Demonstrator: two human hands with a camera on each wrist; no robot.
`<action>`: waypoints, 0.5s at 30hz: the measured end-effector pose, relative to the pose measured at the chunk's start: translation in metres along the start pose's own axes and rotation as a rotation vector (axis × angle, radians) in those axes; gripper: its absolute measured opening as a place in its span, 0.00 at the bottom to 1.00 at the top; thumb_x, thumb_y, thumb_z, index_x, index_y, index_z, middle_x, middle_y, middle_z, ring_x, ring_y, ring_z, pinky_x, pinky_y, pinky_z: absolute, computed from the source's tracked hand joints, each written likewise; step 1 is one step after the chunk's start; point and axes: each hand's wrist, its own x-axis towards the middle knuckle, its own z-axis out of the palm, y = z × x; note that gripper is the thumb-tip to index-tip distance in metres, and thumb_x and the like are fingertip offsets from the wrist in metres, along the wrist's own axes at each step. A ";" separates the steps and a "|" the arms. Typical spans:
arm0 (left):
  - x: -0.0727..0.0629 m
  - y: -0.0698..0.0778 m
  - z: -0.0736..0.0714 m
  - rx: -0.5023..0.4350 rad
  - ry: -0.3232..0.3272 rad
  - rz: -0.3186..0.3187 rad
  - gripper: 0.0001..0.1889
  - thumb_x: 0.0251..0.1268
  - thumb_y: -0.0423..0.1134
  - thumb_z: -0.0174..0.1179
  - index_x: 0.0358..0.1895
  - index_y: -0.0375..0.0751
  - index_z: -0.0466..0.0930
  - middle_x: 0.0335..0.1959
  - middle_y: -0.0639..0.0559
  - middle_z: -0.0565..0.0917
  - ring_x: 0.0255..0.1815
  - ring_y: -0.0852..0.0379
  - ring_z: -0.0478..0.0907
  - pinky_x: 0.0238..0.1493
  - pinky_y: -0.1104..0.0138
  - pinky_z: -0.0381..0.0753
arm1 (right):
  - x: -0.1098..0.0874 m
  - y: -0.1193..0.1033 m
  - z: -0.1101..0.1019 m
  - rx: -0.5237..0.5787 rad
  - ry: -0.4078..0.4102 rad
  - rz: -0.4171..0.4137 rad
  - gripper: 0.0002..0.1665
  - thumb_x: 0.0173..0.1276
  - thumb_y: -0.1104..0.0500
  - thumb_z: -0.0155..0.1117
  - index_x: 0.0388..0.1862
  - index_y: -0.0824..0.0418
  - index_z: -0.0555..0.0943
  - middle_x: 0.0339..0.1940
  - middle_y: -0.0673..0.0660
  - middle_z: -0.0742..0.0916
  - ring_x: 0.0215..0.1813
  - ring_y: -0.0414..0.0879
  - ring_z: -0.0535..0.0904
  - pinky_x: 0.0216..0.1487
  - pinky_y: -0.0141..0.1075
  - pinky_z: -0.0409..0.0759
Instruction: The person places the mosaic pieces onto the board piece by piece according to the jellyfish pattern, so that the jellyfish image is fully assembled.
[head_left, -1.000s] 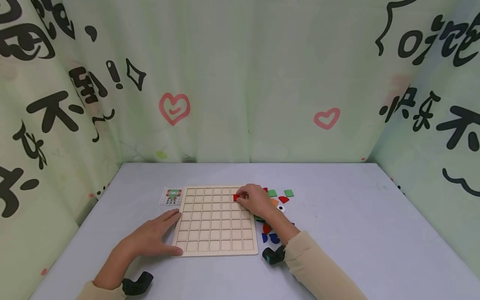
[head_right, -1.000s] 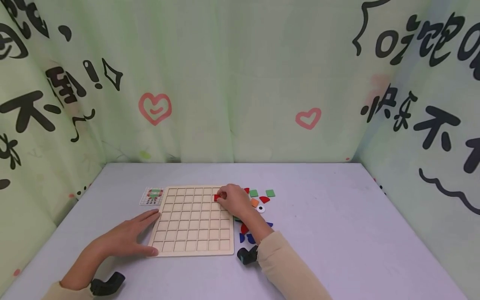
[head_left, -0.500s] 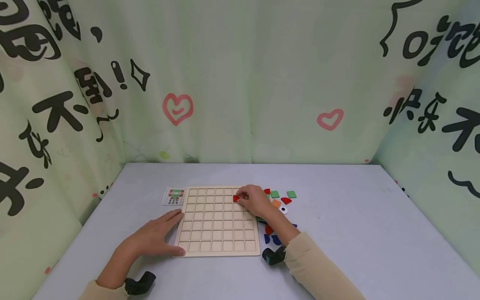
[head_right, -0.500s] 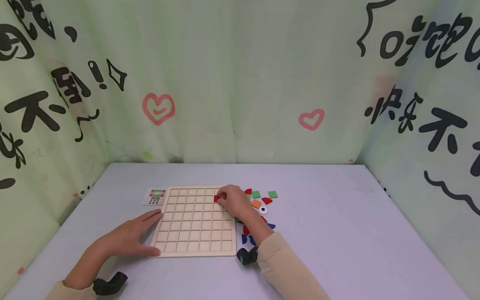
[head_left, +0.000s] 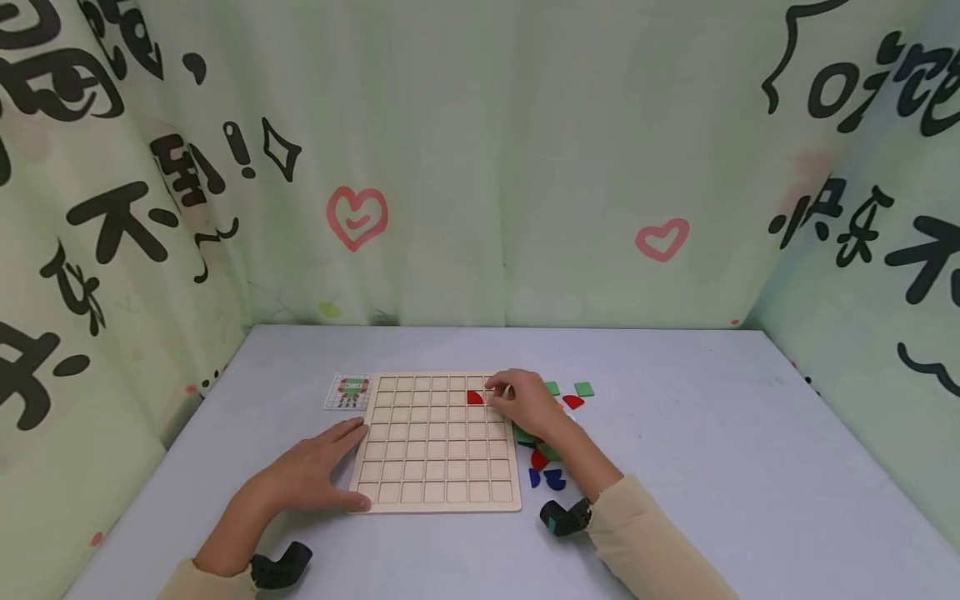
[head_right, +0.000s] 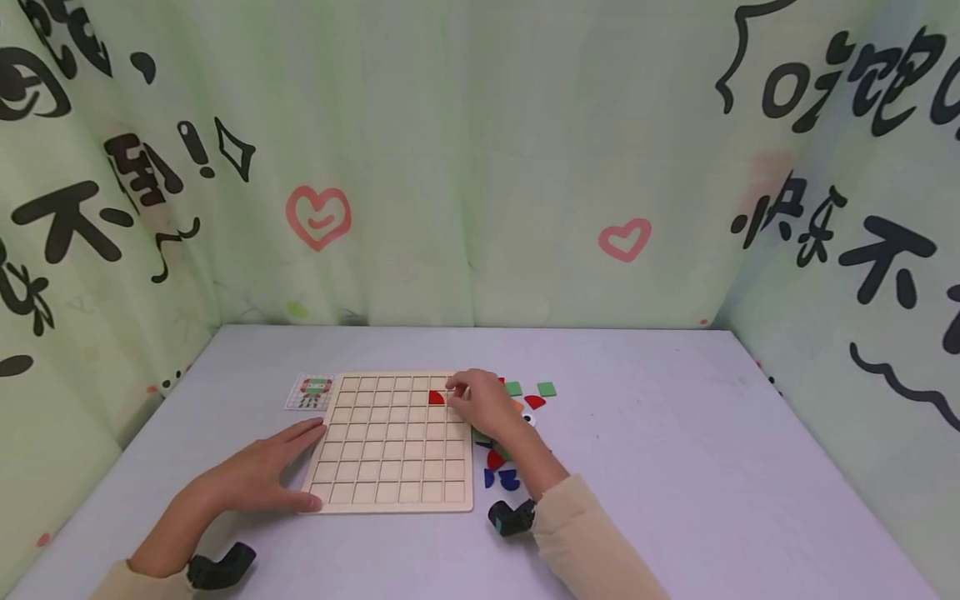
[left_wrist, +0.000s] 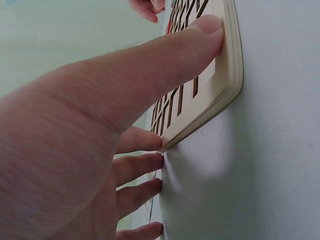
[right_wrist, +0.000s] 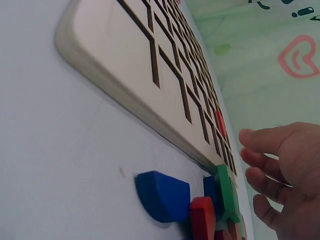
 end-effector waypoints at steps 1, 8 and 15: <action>0.000 0.000 0.000 0.002 0.001 0.001 0.57 0.43 0.68 0.69 0.73 0.35 0.59 0.75 0.39 0.60 0.73 0.38 0.61 0.65 0.44 0.67 | -0.001 0.000 -0.001 0.004 -0.001 0.004 0.14 0.66 0.59 0.65 0.50 0.57 0.84 0.34 0.49 0.82 0.35 0.43 0.72 0.35 0.32 0.73; 0.001 -0.001 0.001 0.006 0.002 0.001 0.57 0.43 0.68 0.69 0.73 0.35 0.59 0.75 0.39 0.60 0.73 0.38 0.61 0.66 0.44 0.67 | -0.010 0.002 -0.011 0.020 0.024 0.004 0.14 0.65 0.59 0.67 0.50 0.58 0.83 0.35 0.50 0.82 0.34 0.43 0.71 0.31 0.31 0.71; 0.001 -0.001 0.001 -0.001 0.002 0.009 0.57 0.43 0.68 0.69 0.73 0.35 0.59 0.75 0.39 0.60 0.73 0.38 0.62 0.65 0.44 0.67 | -0.023 0.010 -0.018 0.026 0.041 0.029 0.16 0.64 0.59 0.68 0.51 0.57 0.83 0.38 0.50 0.83 0.35 0.43 0.73 0.33 0.32 0.73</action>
